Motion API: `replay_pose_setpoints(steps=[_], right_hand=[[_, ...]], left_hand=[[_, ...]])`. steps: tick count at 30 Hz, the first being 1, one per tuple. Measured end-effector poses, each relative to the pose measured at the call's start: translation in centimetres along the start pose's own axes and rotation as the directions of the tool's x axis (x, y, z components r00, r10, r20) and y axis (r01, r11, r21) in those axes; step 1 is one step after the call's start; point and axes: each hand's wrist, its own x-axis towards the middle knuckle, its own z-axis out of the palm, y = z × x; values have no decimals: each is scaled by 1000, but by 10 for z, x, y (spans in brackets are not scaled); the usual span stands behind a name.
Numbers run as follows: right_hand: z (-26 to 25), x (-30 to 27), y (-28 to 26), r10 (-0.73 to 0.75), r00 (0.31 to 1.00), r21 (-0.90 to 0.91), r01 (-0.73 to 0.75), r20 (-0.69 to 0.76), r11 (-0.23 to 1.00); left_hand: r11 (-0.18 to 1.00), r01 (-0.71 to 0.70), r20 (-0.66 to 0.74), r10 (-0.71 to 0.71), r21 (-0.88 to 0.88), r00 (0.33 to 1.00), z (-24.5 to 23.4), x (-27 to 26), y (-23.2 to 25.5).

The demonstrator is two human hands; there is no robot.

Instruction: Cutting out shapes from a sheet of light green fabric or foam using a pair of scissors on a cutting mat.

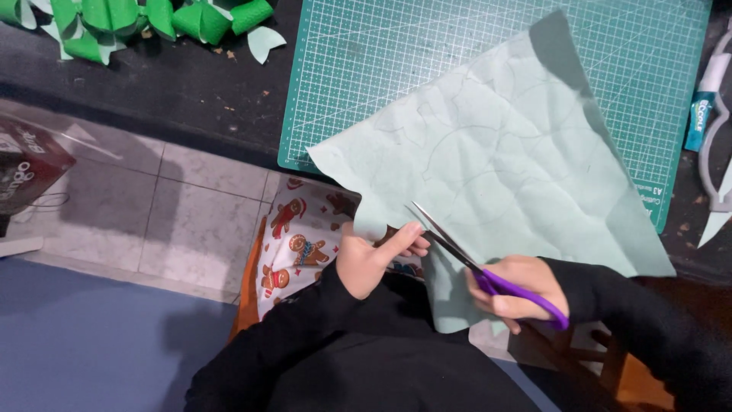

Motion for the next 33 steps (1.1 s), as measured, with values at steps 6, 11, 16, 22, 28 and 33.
replay_pose_setpoints(steps=[6, 11, 16, 22, 28, 33], right_hand=[[9, 31, -21, -56, 997, 15, 56, -57, 998], [3, 36, -22, -37, 999, 149, 37, -4, 988], [0, 41, -28, -41, 999, 302, 29, 36, 953], [4, 42, -22, -34, 999, 330, 20, 36, 944], [17, 32, -29, -110, 992, 247, 123, -65, 961], [16, 33, -29, -77, 988, 263, 109, -132, 959]], left_hand=[[995, 104, 58, -103, -5, 993, -7, -7, 14], [997, 80, 71, -78, -25, 994, -23, 0, 18], [992, 71, 71, -78, 103, 994, -34, 7, 15], [993, 114, 88, -115, 8, 990, -27, 1, 25], [991, 134, 199, -129, -9, 971, -25, -6, 39], [992, 124, 169, -128, 34, 977, -25, 6, 40]])
